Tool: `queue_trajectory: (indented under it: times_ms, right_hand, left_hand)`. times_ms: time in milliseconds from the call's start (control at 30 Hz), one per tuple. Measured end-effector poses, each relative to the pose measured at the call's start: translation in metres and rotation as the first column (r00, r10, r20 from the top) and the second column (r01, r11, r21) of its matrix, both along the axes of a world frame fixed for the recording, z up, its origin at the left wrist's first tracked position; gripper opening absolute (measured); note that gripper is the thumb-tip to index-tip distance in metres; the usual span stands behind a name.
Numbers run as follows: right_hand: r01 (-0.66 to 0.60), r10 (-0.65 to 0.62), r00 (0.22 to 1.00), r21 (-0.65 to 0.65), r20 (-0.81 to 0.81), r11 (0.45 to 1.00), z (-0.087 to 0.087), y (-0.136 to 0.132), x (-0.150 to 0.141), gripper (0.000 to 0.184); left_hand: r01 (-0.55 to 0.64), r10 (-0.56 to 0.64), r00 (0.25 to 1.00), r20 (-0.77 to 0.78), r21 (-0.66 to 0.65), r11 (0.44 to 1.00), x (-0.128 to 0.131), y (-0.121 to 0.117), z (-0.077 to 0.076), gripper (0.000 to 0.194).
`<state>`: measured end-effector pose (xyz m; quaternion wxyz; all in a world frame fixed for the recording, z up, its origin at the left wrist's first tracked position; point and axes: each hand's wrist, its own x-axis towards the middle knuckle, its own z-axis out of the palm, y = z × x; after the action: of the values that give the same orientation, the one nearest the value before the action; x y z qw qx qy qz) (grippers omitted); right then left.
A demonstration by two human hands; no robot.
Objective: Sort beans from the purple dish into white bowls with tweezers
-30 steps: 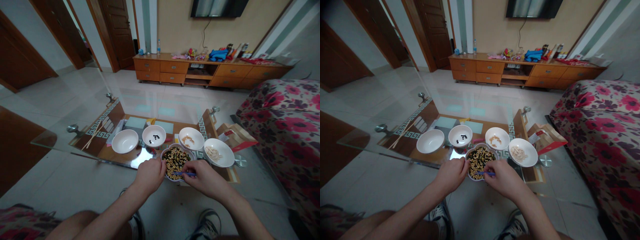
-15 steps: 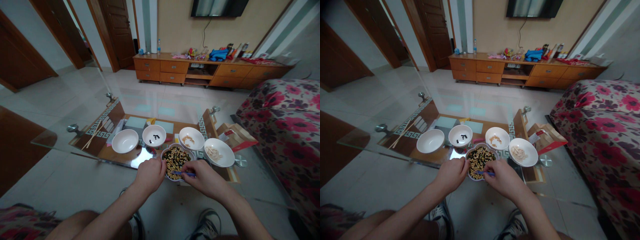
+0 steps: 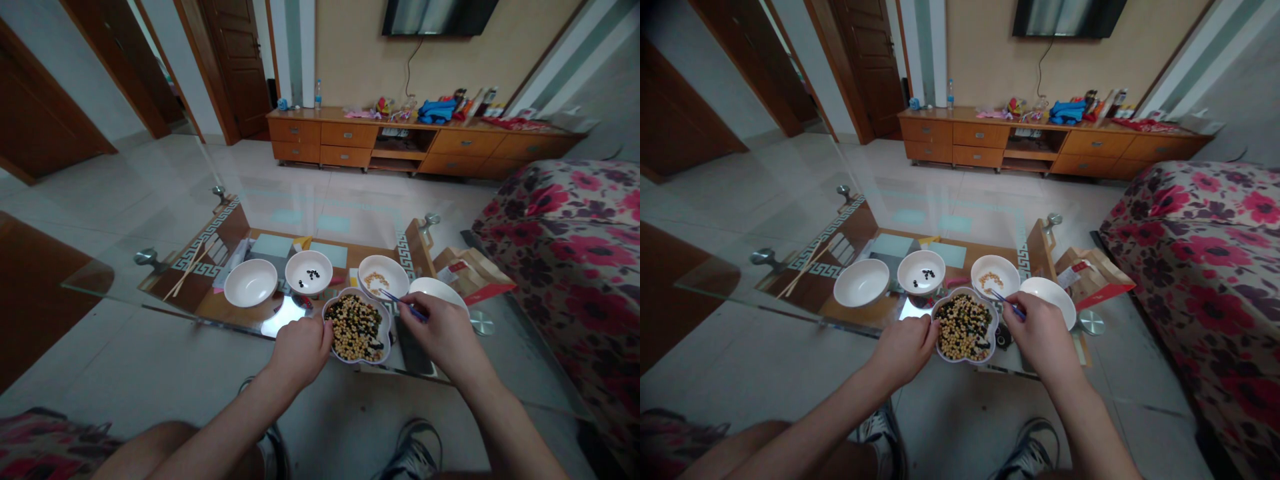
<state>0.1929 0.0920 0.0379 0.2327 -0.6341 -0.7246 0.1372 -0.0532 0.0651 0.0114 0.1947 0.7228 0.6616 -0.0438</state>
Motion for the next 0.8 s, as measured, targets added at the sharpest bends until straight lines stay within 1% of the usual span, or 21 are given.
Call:
queue_trajectory:
  times_ms: [100,200,300,400,467,533,600,667,733,800]
  right_hand:
    - [0.090,-0.094,0.994,0.075,0.046,0.993,-0.001,0.001,0.003,0.028]
    - [0.126,-0.132,0.990,0.113,0.047,0.986,-0.002,0.002,0.003,0.032]
    - [0.146,-0.150,0.988,0.115,0.029,0.983,-0.001,0.001,0.004,0.033]
    - [0.143,-0.142,0.990,0.072,-0.019,0.987,0.003,0.000,0.004,0.032]
    - [0.089,-0.089,0.994,0.007,-0.061,0.996,0.005,-0.001,0.003,0.030]
    - [-0.008,0.001,0.995,-0.075,-0.097,0.997,0.006,-0.002,0.000,0.028]
    - [-0.113,0.095,0.988,-0.155,-0.119,0.981,0.006,-0.004,-0.004,0.026]
    - [-0.193,0.170,0.978,-0.223,-0.119,0.955,0.004,-0.005,-0.008,0.024]
    - [-0.235,0.213,0.971,-0.263,-0.109,0.936,0.001,-0.007,-0.012,0.023]
    - [-0.236,0.219,0.971,-0.280,-0.091,0.930,0.000,-0.007,-0.014,0.022]
  left_hand:
    - [0.001,-0.001,1.000,0.001,-0.008,1.000,0.000,0.000,0.001,0.055]
    - [0.005,-0.005,1.000,0.000,-0.016,1.000,0.000,0.000,0.001,0.055]
    - [0.007,-0.007,1.000,0.002,-0.008,1.000,0.000,0.000,-0.001,0.054]
    - [0.006,-0.006,1.000,-0.003,0.000,1.000,0.000,0.000,-0.001,0.054]
    - [0.004,-0.004,1.000,-0.007,0.002,1.000,0.000,0.000,-0.001,0.054]
    - [0.005,-0.005,1.000,-0.005,0.002,1.000,0.000,-0.001,-0.001,0.054]
    - [0.006,-0.006,1.000,-0.005,0.004,1.000,0.000,-0.001,0.000,0.054]
    - [0.005,-0.005,1.000,-0.006,0.006,1.000,0.000,-0.001,0.000,0.053]
    - [0.002,-0.002,1.000,-0.008,0.009,1.000,0.000,0.000,0.000,0.053]
    - [0.003,-0.003,1.000,-0.009,0.006,1.000,0.000,0.000,-0.001,0.053]
